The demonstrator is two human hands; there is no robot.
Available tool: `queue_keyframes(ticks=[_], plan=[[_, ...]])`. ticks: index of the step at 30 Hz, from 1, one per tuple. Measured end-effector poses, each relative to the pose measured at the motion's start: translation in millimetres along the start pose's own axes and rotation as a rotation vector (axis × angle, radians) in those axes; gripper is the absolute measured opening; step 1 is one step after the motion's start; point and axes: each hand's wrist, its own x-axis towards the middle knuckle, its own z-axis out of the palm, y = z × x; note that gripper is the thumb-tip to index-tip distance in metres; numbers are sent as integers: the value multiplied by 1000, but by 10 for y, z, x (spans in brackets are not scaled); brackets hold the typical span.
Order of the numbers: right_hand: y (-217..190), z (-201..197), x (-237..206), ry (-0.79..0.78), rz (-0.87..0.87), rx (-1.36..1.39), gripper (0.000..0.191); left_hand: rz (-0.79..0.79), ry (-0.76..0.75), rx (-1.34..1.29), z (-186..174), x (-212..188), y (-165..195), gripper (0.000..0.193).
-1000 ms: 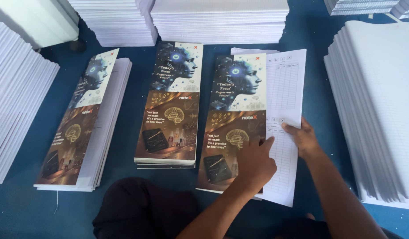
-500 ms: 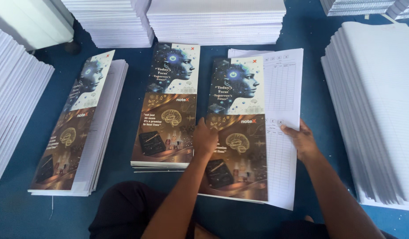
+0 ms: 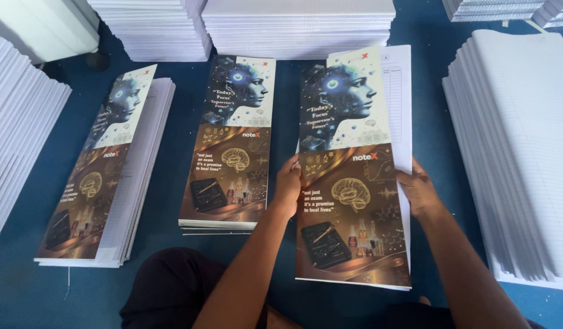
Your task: The person sits on the floor and assembles notebooks by inserting stacks of lined paper into printed covers. They fold the paper, place it inside the cover, and stack the completed notebooks.
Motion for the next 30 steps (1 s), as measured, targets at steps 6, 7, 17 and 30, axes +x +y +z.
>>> queue_keyframes(ticks=[6,7,17,30], plan=[[60,1,15,-37,3,140,52,10,-86,-55,176,42,59,41],[58,5,17,-32,5,139,53,51,-121,-68,182,48,55,41],[94,-25,72,-66,-11,181,48,-41,-98,-14,178,23,124,44],[53,-1,72,5,69,134,60,-100,-70,9,241,-43,235,44]])
